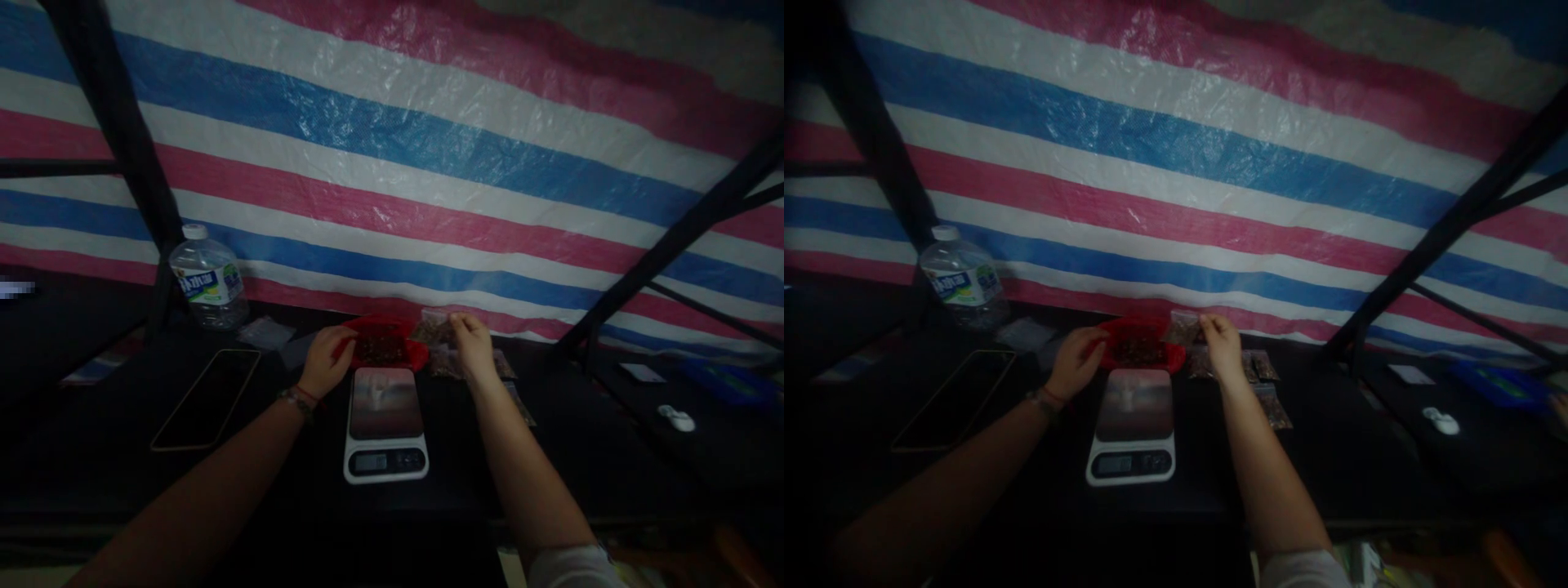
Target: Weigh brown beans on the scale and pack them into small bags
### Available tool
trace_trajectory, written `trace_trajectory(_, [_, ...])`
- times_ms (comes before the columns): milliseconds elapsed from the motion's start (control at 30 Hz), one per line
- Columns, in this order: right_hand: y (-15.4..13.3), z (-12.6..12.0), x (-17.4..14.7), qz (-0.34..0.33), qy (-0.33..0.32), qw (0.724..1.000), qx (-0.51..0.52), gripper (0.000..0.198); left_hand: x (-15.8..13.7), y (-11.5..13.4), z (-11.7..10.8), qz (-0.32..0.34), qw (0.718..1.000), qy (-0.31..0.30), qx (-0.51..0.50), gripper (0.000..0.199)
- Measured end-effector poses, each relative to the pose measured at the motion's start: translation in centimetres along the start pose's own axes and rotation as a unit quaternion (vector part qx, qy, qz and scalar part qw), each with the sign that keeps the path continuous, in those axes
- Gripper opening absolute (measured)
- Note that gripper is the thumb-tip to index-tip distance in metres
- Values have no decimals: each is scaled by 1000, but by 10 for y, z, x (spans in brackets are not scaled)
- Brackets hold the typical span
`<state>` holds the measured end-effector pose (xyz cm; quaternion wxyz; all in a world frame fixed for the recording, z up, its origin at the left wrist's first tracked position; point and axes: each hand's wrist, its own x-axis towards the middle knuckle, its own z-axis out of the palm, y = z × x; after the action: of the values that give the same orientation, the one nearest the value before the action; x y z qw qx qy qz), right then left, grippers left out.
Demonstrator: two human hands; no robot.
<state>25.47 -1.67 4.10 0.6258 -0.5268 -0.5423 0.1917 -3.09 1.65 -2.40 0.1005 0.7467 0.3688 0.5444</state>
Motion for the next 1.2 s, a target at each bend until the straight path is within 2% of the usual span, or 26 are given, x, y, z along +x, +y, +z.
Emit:
trace_trajectory(67, [10,-34,-9,13,53,998,-7,36,2,-3,-2,6,999,34,27,20])
trace_trajectory(133, [22,-62,-22,32,75,996,-46,39,4,-7,-2,-2,997,57,45,21])
trace_trajectory(200, [38,-81,-35,59,44,993,-91,39,5,-10,-1,-17,996,56,61,26])
trace_trajectory(300, [59,-90,-49,97,-54,975,-193,31,4,-15,1,-55,994,43,88,37])
trace_trajectory(400, [67,-77,-48,66,-68,969,-230,32,4,-18,2,-129,986,14,108,51])
trace_trajectory(533, [53,-32,-30,45,-87,968,-230,50,8,-16,-1,-219,957,-92,164,71])
trace_trajectory(600, [42,-5,-18,47,-100,960,-258,60,13,-15,-1,-266,934,-131,200,71])
trace_trajectory(700, [29,27,-1,61,-187,930,-309,51,25,-15,1,-308,908,-185,217,54])
trace_trajectory(767, [23,39,11,73,-251,901,-347,34,35,-15,0,-301,904,-217,211,40])
trace_trajectory(833, [18,44,22,65,-253,896,-359,24,47,-14,-2,-293,905,-226,212,33])
trace_trajectory(933, [13,45,33,35,-184,922,-338,25,63,-9,-7,-274,922,-178,207,32])
trace_trajectory(1000, [13,45,35,16,-186,931,-315,25,69,-5,-6,-240,941,-154,181,34])
trace_trajectory(1067, [14,45,34,9,-204,932,-298,24,71,-3,-4,-201,956,-159,140,40])
trace_trajectory(1133, [16,44,32,9,-178,942,-285,25,70,-2,0,-178,964,-165,106,48])
trace_trajectory(1200, [19,43,29,14,-147,950,-275,26,69,-4,4,-184,964,-162,99,47])
